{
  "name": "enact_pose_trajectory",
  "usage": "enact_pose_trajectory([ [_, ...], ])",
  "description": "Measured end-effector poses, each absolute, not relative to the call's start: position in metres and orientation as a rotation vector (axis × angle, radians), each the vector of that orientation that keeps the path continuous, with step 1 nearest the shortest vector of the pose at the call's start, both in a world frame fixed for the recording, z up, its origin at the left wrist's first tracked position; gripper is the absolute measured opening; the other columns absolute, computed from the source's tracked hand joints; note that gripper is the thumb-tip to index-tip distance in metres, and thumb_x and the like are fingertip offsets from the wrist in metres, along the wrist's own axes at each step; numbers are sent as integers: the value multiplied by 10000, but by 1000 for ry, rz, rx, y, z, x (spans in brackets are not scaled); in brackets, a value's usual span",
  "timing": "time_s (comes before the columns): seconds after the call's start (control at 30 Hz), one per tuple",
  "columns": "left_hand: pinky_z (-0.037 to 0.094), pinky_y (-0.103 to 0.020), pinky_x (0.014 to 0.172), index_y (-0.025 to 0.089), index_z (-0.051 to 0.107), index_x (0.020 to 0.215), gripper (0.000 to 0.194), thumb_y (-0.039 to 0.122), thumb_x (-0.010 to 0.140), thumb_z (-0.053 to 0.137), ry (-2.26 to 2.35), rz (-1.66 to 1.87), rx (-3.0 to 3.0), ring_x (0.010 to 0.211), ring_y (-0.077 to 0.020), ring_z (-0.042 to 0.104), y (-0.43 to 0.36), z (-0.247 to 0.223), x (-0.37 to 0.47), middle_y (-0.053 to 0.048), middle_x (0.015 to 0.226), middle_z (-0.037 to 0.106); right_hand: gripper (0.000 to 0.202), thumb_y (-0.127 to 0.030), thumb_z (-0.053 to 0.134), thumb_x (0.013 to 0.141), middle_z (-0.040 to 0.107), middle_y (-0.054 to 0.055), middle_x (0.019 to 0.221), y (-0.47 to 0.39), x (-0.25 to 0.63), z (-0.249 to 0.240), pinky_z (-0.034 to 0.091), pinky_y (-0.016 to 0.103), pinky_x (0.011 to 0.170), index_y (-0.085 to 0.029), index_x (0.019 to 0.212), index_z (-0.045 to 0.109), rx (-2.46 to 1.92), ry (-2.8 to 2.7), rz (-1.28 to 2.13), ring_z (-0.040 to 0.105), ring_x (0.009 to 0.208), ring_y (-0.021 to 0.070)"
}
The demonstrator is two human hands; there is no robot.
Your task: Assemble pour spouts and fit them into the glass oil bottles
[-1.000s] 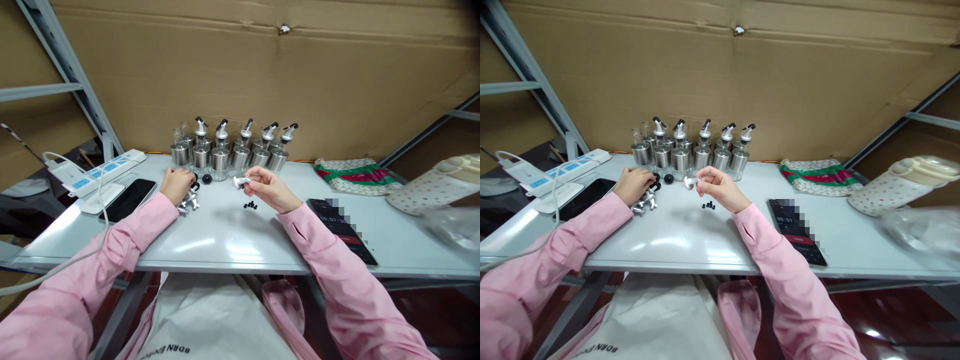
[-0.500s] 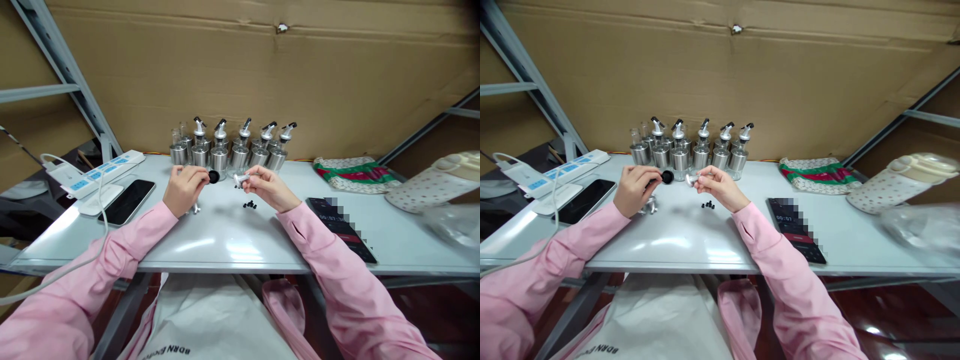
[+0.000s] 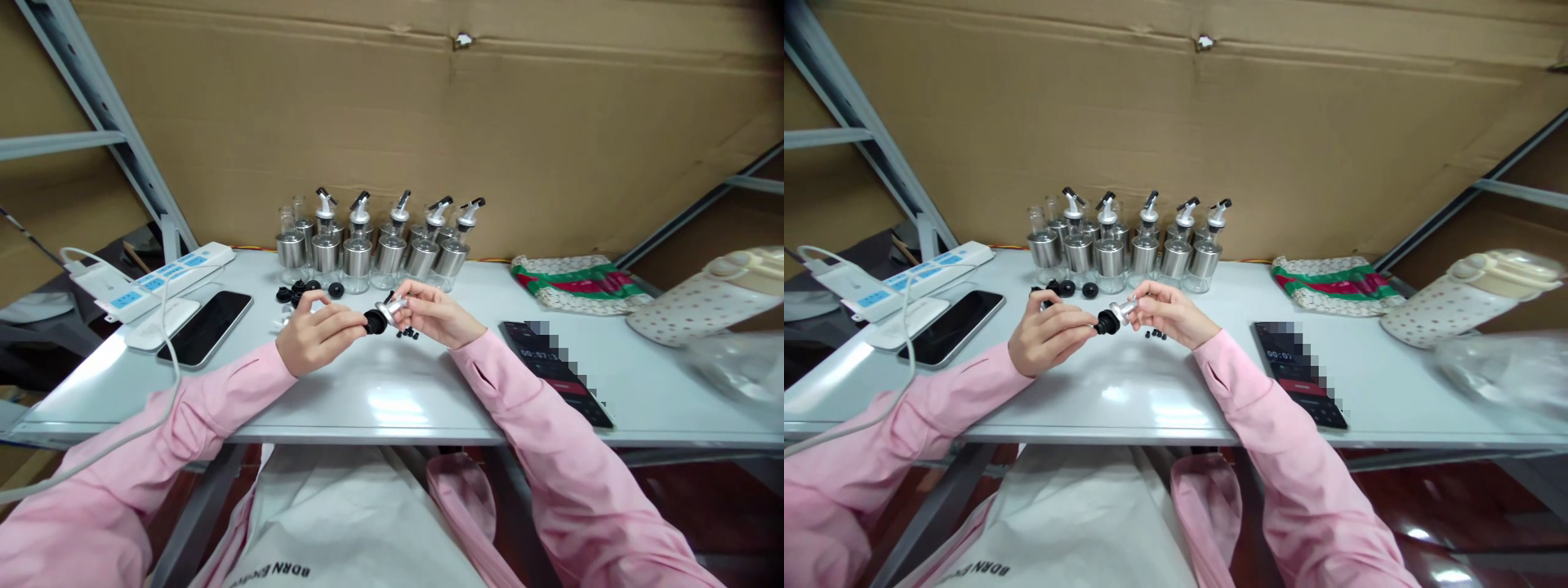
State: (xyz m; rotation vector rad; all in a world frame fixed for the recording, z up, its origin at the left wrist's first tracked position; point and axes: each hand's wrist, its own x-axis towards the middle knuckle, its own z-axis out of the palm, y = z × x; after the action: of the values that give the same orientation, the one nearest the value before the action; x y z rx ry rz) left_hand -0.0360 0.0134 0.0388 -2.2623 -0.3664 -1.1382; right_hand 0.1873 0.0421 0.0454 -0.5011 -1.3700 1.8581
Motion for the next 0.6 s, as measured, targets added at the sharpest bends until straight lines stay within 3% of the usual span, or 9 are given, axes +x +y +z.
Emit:
enact_pose_trajectory([
  [0.6,484,-273,692,173,547,880,95,110,810,534,-320,-1201,-2404,766,-134,615,15,36,-37,-60,859,663,262,-276,739,652,661,8,650,42,188,46,478,227,585,-142,804,574,-495,-1356,1884,607,587,94],
])
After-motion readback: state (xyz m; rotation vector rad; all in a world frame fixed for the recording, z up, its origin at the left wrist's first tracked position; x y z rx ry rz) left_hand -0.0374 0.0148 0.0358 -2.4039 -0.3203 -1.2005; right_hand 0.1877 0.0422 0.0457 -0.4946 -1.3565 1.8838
